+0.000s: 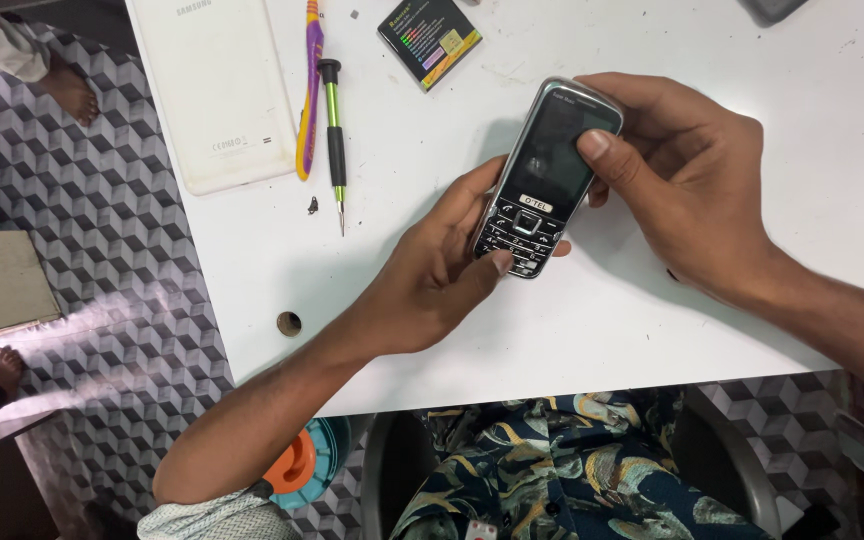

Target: The person disassembles and reassembles two mobile phones on a workbench. They remove the back cover of a white smartphone, unscrew internal components, and then reassemble it. They also remove the back cover and battery from a black feature phone.

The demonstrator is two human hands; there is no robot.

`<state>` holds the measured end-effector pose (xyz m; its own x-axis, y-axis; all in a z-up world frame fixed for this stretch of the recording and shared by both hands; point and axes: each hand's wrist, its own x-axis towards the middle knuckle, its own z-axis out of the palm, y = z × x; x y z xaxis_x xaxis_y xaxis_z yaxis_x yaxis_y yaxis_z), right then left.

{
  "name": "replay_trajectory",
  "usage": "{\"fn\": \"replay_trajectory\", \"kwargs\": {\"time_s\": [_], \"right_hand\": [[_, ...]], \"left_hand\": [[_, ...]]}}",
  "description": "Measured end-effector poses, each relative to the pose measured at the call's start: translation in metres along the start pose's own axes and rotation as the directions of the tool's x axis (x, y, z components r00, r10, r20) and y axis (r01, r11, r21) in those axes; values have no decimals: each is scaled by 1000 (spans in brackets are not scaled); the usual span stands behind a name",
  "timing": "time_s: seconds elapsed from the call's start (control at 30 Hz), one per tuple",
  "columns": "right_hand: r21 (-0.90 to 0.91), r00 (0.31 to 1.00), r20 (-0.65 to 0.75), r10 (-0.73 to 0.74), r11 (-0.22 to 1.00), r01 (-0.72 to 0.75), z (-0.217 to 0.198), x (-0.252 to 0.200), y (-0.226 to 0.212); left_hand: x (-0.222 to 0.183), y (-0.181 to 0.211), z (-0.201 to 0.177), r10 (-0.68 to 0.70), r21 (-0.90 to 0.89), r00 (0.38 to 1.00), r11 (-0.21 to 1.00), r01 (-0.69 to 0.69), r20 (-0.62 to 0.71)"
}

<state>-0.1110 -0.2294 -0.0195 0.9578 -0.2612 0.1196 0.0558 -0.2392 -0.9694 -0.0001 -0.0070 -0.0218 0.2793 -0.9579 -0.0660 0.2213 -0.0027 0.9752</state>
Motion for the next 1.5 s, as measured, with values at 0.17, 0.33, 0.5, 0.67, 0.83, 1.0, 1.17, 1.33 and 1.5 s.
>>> {"fn": "replay_trajectory", "kwargs": {"time_s": [0.17, 0.33, 0.5, 0.67, 0.83, 1.0, 1.17, 1.33, 1.5], "right_hand": [[-8, 999, 5, -35, 999, 35, 1, 1, -1], [1, 1000, -14, -18, 1000, 18, -2, 2, 1], [33, 999, -22, -36, 999, 37, 0, -1, 2], [51, 999, -12, -51, 997, 51, -2, 0, 5], [39, 998, -25, -50, 998, 51, -3, 1, 10], [68, 999, -4, -52, 996, 52, -4, -2, 15], [101, 991, 129, -22, 995, 9, -4, 0, 16], [96, 974, 224, -22, 995, 0, 2, 0, 13], [357, 942, 320, 99, 908, -217, 5, 1, 6]], "left_hand": [[-1, 1, 0, -32, 14, 999, 999, 32, -20], [-3, 3, 0, -20, -8, 999, 1000, 20, -36], [-2, -4, 1, -38, -53, 999, 998, 38, -6], [-3, -5, -2, 66, -30, 996, 997, -65, 55], [-1, 4, -5, -88, 9, 996, 996, 88, 21], [-4, 13, -2, 131, 259, 989, 955, -143, 60], [-10, 20, 5, 292, 734, 953, 630, -255, 80], [-11, 19, 10, 420, 809, 903, 498, -312, 89], [-15, 19, 11, 473, 831, 878, 456, -320, 78]]}}
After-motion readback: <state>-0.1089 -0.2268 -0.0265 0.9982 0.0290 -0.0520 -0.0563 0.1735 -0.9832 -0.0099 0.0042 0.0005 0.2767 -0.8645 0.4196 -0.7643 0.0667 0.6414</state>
